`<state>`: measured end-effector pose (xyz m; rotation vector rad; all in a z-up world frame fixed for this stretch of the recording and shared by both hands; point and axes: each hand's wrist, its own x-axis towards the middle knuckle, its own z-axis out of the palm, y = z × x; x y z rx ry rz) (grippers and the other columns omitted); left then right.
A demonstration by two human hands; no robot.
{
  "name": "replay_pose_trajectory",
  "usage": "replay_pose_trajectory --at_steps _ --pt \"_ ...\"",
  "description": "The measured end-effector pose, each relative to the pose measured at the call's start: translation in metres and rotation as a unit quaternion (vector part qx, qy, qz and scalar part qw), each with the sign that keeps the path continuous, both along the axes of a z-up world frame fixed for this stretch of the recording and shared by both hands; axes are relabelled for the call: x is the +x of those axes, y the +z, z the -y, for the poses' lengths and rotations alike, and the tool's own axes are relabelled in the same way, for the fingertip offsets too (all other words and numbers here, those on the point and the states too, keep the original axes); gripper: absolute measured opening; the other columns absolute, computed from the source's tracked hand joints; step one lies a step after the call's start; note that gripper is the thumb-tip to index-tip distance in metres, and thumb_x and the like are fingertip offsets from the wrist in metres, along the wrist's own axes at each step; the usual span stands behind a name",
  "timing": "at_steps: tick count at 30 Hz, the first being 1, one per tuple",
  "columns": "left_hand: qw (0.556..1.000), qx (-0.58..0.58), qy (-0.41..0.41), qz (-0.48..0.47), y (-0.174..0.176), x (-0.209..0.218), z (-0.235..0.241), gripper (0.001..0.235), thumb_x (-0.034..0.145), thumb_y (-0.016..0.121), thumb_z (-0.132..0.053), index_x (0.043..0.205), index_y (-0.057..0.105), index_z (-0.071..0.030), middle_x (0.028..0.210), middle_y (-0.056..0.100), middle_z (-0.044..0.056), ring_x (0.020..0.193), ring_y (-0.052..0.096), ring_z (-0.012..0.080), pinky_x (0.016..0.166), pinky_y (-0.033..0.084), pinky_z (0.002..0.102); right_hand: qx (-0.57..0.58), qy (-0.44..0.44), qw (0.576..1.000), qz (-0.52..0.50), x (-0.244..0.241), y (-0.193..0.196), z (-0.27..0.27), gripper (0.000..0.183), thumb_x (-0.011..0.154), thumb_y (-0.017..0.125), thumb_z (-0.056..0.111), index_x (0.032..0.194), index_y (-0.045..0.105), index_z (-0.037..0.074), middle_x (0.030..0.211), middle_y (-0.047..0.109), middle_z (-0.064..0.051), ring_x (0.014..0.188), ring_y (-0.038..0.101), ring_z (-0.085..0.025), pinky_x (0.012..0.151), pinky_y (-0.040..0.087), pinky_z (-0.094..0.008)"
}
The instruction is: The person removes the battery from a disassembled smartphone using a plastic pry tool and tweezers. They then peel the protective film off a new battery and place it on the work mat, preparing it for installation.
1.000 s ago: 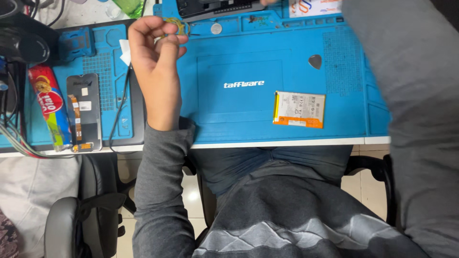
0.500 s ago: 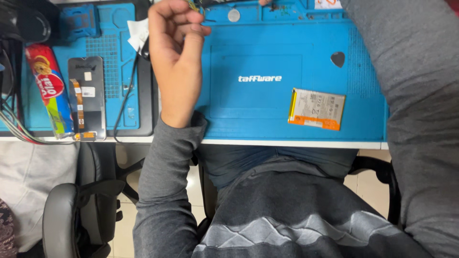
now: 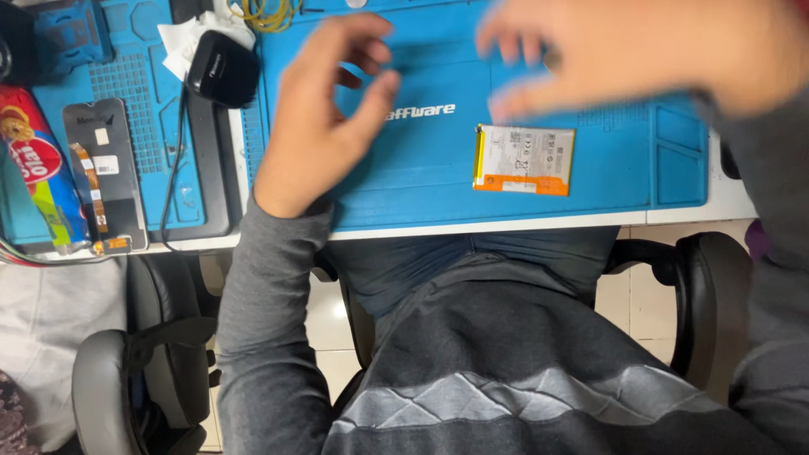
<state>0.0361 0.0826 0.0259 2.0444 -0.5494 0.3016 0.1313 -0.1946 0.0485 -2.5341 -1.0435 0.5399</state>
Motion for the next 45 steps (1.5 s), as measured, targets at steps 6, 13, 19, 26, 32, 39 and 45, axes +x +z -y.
replay_pose_trajectory --at_steps 6,13,19,26,32,39,45 --pt "0.986 0.139 -0.093 0.007 0.017 0.003 0.027 0.036 0.100 0.071 -0.003 0.134 0.058 -0.003 0.108 0.063 0.011 0.096 0.066 0.0245 0.085 0.055 0.034 -0.033 0.096 0.987 0.128 -0.063 -0.035 0.021 0.086 0.074 0.081 0.057 0.130 0.055 -0.003 0.115 0.056 -0.019 0.113 0.058 -0.034 0.085 0.057 -0.044" --pt "0.994 0.042 -0.068 -0.068 0.021 0.048 0.055 0.034 0.109 0.068 -0.012 0.139 0.054 -0.007 0.120 0.066 0.006 0.110 0.067 0.0157 0.087 0.058 0.030 0.039 0.028 0.999 0.008 -0.053 -0.041 0.025 0.082 0.074 0.085 0.039 0.133 0.045 -0.002 0.125 0.050 -0.020 0.112 0.060 -0.033 0.087 0.057 -0.041" --pt "0.926 -0.245 -0.165 -0.235 -0.036 0.067 0.067 0.044 0.109 0.066 -0.016 0.147 0.045 -0.010 0.137 0.059 0.003 0.127 0.058 0.0147 0.105 0.054 0.030 0.301 -0.043 0.951 0.057 -0.047 -0.057 0.026 0.086 0.086 0.083 0.020 0.150 0.030 -0.002 0.134 0.046 -0.022 0.126 0.055 -0.033 0.104 0.049 -0.038" --pt "0.881 -0.361 -0.128 -0.279 -0.054 0.067 0.075 0.039 0.107 0.068 -0.007 0.143 0.052 -0.004 0.124 0.068 0.009 0.114 0.067 0.0176 0.102 0.057 0.034 0.507 -0.093 0.836 -0.189 -0.026 -0.048 0.036 0.059 0.110 0.064 0.012 0.158 0.030 0.008 0.139 0.048 -0.010 0.126 0.056 -0.016 0.101 0.054 -0.029" --pt "0.817 -0.496 -0.151 -0.253 -0.036 0.077 0.037 0.038 0.109 0.058 -0.007 0.147 0.051 -0.008 0.128 0.071 0.020 0.106 0.071 0.0244 0.095 0.059 0.036 0.099 -0.033 0.990 0.096 0.012 -0.049 0.066 0.032 0.089 0.078 0.027 0.113 0.071 0.008 0.111 0.064 -0.010 0.098 0.066 -0.026 0.079 0.055 -0.039" --pt "0.765 -0.466 -0.251 -0.368 -0.038 0.061 0.069 0.038 0.106 0.055 -0.009 0.143 0.049 -0.009 0.126 0.068 0.021 0.109 0.073 0.0333 0.091 0.064 0.047 0.033 -0.043 0.996 0.070 0.017 -0.040 0.048 0.032 0.085 0.079 0.025 0.106 0.068 0.004 0.100 0.069 -0.012 0.090 0.068 -0.027 0.076 0.055 -0.040" --pt "0.737 -0.449 -0.280 -0.421 -0.052 0.059 0.076 0.038 0.106 0.055 -0.008 0.144 0.051 -0.009 0.126 0.067 0.018 0.106 0.071 0.0291 0.088 0.062 0.043 0.225 -0.065 0.936 0.262 -0.005 0.068 0.052 0.014 0.091 0.075 0.014 0.103 0.073 0.006 0.091 0.075 -0.009 0.081 0.075 -0.023 0.074 0.057 -0.035"
